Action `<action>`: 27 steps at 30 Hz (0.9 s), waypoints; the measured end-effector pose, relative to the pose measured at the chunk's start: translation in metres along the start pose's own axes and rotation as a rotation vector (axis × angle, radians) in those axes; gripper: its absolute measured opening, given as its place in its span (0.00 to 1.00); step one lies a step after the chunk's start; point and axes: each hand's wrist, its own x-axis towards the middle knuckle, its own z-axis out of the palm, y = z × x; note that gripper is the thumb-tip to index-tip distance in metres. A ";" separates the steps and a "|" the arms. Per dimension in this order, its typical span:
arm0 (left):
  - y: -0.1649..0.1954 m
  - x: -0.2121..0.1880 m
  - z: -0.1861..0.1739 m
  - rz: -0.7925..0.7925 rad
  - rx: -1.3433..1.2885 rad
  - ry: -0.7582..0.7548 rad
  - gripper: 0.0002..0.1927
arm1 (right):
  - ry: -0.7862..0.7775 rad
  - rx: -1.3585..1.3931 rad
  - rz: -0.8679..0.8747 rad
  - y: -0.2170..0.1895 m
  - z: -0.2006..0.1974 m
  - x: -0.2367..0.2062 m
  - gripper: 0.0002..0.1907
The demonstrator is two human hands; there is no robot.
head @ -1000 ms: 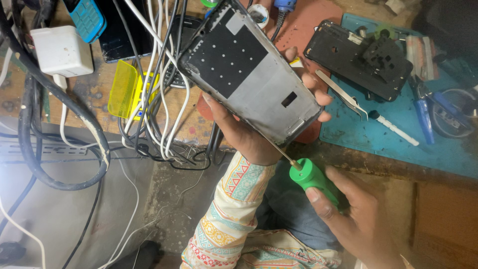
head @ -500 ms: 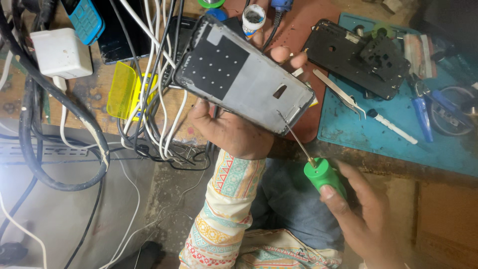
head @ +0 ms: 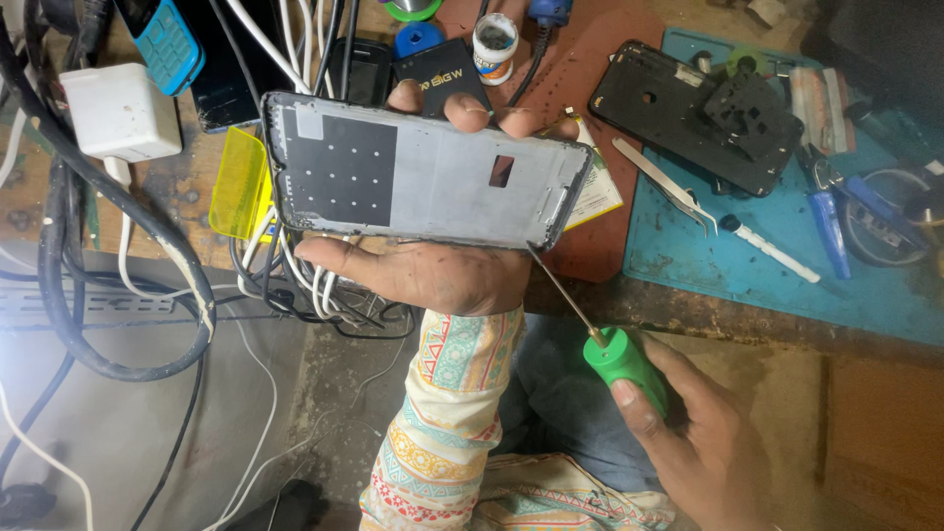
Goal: The person removes the battery from a disassembled smartphone using a prying tool, then uses a green screwdriver to work on the phone's frame. The person handles the phone, battery, and tools throughout the clip.
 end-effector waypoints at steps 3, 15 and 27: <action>-0.001 -0.001 -0.001 0.045 -0.052 -0.027 0.62 | 0.008 -0.037 0.026 -0.003 0.000 0.001 0.28; 0.000 -0.011 -0.003 -0.090 -0.143 -0.255 0.62 | -0.019 0.036 -0.092 0.001 -0.004 0.006 0.28; 0.012 0.001 0.009 -0.116 -0.202 -0.292 0.63 | 0.019 -0.157 -0.034 0.006 -0.017 0.006 0.27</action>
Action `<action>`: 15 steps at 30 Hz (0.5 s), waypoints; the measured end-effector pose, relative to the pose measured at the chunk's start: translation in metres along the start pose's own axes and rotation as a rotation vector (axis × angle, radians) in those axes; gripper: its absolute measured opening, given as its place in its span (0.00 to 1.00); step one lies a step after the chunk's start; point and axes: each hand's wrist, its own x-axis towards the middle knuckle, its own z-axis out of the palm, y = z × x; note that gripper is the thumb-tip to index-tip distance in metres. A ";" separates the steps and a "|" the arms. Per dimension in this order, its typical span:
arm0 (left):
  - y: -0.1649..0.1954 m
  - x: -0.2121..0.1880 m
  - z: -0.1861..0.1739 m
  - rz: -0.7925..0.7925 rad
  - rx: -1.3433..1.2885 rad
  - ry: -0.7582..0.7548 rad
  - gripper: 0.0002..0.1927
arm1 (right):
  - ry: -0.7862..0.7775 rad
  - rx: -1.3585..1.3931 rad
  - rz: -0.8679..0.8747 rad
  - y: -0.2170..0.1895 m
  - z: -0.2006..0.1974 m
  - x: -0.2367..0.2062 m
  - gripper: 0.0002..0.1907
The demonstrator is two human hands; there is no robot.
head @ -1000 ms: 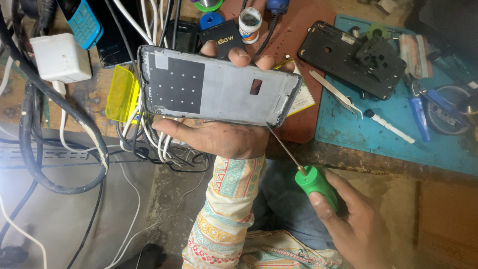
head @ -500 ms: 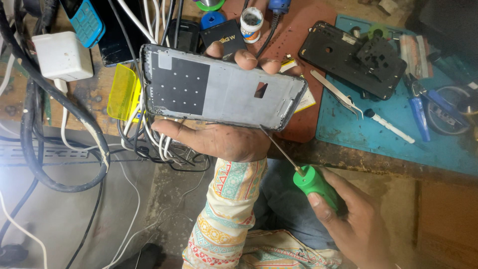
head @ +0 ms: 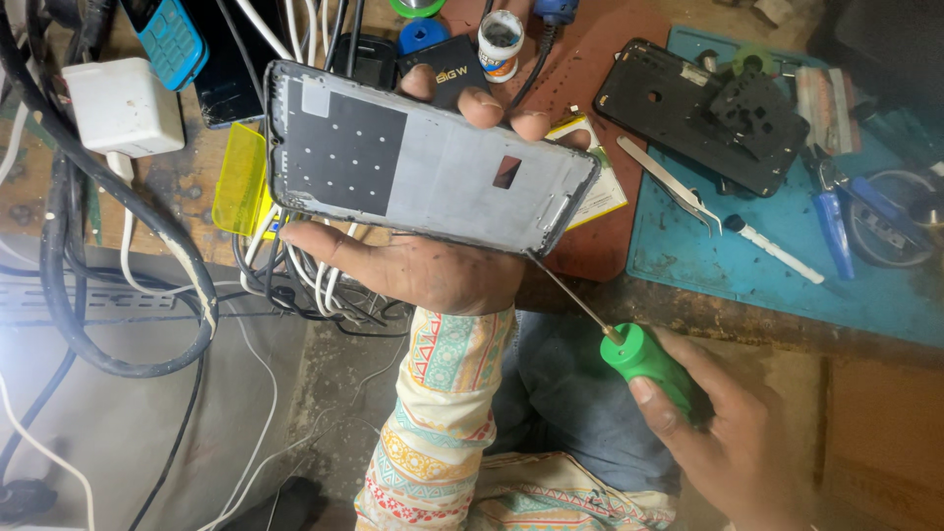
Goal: The person removes the battery from a disassembled smartphone using a prying tool, then uses a green screwdriver to work on the phone's frame. The person handles the phone, battery, and tools throughout the clip.
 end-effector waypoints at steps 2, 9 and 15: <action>0.005 0.001 -0.001 -0.054 0.064 -0.025 0.64 | -0.002 0.023 -0.022 0.004 -0.003 0.001 0.28; -0.001 -0.001 0.002 0.039 0.112 0.132 0.61 | 0.005 0.001 -0.096 0.007 -0.004 0.002 0.28; -0.004 -0.005 0.005 0.077 0.097 0.175 0.58 | -0.004 0.041 -0.128 -0.002 -0.005 0.005 0.26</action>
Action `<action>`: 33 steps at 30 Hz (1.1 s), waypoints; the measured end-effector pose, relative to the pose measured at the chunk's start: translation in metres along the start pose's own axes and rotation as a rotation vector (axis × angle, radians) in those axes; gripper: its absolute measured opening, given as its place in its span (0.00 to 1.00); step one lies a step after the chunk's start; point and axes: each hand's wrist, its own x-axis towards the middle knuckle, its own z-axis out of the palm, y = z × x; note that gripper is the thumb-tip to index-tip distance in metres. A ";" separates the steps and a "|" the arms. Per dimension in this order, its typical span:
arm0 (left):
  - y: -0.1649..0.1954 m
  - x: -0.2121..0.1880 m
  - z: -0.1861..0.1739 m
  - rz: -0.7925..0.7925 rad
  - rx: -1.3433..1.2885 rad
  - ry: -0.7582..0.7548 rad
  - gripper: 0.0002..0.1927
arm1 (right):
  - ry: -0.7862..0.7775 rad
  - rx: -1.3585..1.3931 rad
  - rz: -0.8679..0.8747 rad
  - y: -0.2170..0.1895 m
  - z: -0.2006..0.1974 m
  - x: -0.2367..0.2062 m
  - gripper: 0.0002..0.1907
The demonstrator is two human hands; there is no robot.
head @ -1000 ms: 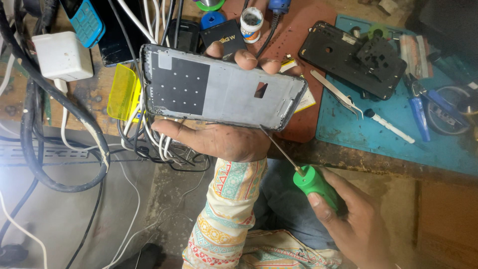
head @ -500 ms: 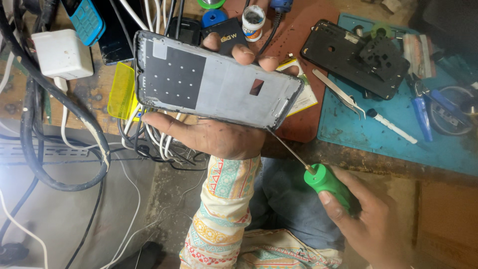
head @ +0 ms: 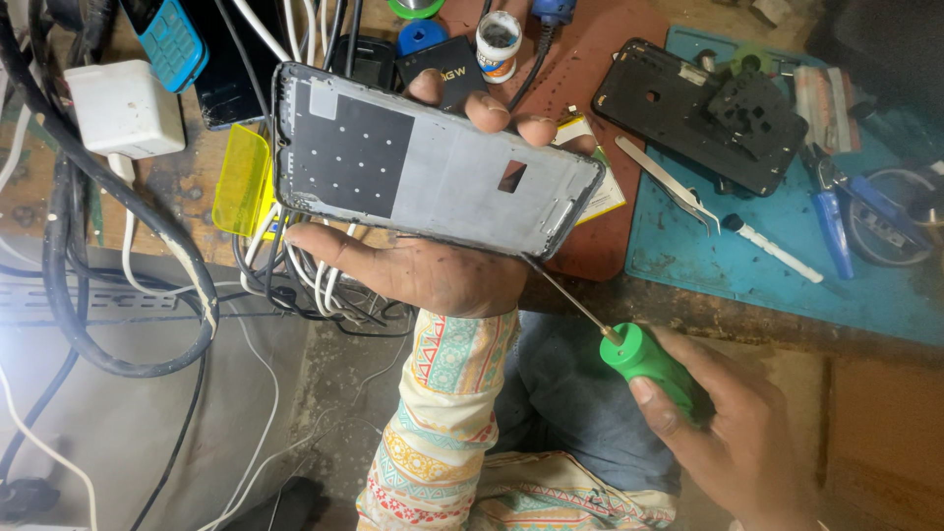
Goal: The person removes the battery from a disassembled smartphone using a prying tool, then uses a green screwdriver to work on the phone's frame. The person handles the phone, battery, and tools throughout the clip.
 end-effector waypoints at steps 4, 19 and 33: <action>0.002 -0.002 -0.007 -0.092 0.075 -0.180 0.59 | -0.020 0.053 0.010 -0.004 0.001 0.001 0.25; -0.016 -0.016 0.003 -0.201 -0.333 -0.116 0.65 | -0.006 0.047 -0.038 -0.008 0.002 0.003 0.25; -0.015 -0.031 -0.012 -0.351 -0.237 -0.167 0.63 | -0.028 0.025 -0.081 -0.017 -0.002 0.009 0.26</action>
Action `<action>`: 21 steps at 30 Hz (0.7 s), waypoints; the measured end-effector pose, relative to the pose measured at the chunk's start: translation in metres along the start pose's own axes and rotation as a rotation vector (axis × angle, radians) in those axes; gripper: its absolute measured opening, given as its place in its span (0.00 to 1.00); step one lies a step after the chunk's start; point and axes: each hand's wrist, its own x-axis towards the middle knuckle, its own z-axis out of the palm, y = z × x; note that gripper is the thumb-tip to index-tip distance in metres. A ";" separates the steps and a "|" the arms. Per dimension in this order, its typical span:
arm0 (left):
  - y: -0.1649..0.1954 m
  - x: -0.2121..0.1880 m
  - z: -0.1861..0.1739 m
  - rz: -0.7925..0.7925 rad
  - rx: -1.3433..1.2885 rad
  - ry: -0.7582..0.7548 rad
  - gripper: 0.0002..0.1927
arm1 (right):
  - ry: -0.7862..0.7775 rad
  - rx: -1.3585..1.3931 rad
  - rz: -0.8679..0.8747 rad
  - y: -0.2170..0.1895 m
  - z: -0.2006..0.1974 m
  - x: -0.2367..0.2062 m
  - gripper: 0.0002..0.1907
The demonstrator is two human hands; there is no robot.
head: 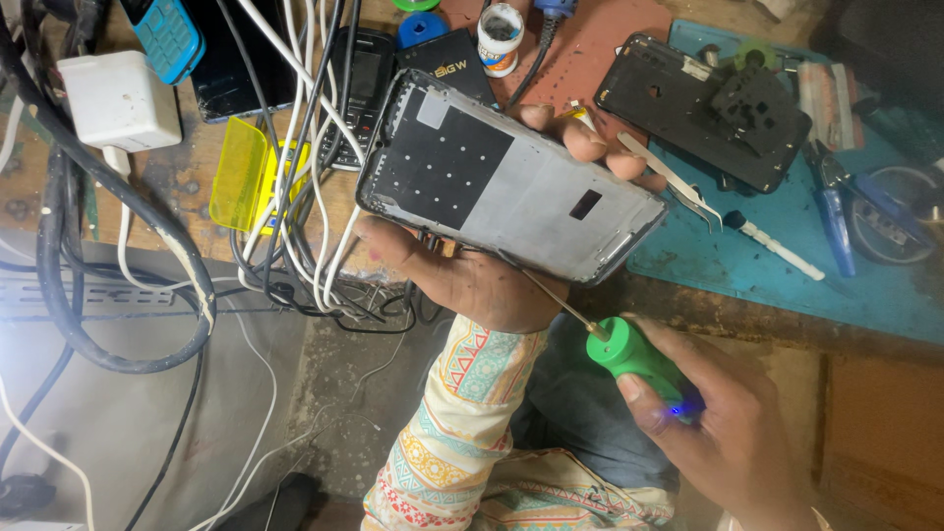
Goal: The person removes the battery from a disassembled smartphone using a prying tool, then uses a green screwdriver to work on the phone's frame. The person handles the phone, battery, and tools throughout the clip.
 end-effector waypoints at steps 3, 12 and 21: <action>-0.001 -0.003 -0.003 -0.017 0.051 0.020 0.64 | 0.008 0.003 -0.026 -0.002 0.000 0.000 0.26; -0.006 -0.005 -0.010 -0.030 0.079 -0.021 0.63 | -0.008 0.035 -0.010 0.003 0.001 -0.002 0.26; -0.015 0.001 -0.004 0.045 0.075 -0.002 0.59 | 0.236 0.751 0.206 0.025 0.020 -0.008 0.21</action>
